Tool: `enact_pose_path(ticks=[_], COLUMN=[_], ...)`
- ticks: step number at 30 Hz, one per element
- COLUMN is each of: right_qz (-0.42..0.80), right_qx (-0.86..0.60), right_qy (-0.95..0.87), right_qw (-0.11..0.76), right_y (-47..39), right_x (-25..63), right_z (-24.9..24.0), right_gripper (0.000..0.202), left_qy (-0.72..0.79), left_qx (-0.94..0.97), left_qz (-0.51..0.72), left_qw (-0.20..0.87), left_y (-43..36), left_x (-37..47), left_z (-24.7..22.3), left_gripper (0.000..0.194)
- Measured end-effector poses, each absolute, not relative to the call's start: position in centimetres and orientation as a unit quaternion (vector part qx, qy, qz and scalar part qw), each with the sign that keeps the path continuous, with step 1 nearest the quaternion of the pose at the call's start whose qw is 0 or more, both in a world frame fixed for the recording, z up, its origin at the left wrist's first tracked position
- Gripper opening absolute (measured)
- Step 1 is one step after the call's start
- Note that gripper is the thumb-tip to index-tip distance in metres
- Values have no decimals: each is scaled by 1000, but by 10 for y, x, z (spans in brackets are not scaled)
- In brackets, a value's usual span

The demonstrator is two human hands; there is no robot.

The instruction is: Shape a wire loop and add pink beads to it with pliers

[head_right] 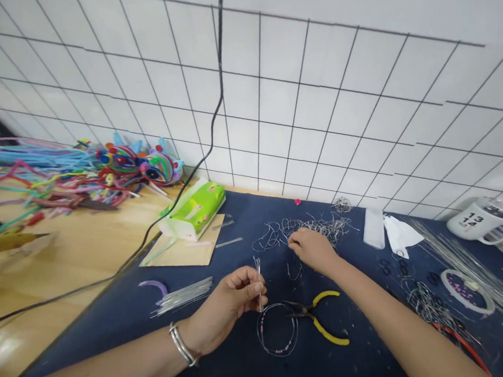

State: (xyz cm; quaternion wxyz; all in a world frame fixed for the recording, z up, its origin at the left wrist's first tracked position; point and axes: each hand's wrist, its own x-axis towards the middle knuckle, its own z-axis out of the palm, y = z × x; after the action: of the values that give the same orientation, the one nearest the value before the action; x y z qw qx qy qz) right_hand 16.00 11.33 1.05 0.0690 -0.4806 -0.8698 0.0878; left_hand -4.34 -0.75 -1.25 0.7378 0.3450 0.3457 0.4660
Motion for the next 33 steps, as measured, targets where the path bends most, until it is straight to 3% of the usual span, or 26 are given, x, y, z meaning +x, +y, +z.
enact_pose_path(ticks=[10,16,33], right_qz=[70,79,333], right_qx=[-422,-421,-509], right_qy=[-904,-903,-762], right_qw=[19,26,223], right_y=[157,154,106], right_x=[109,118,153], right_z=[3,7,9], right_gripper=[22,10,27], left_qy=[343,338,341], left_qx=[354,348,349], left_qz=[471,474,479], left_qw=[731,735,730], left_y=[-6,-7,-9], left_x=[-45,-45,-43], left_z=[-13,-13,-14], left_gripper=[17,19,18])
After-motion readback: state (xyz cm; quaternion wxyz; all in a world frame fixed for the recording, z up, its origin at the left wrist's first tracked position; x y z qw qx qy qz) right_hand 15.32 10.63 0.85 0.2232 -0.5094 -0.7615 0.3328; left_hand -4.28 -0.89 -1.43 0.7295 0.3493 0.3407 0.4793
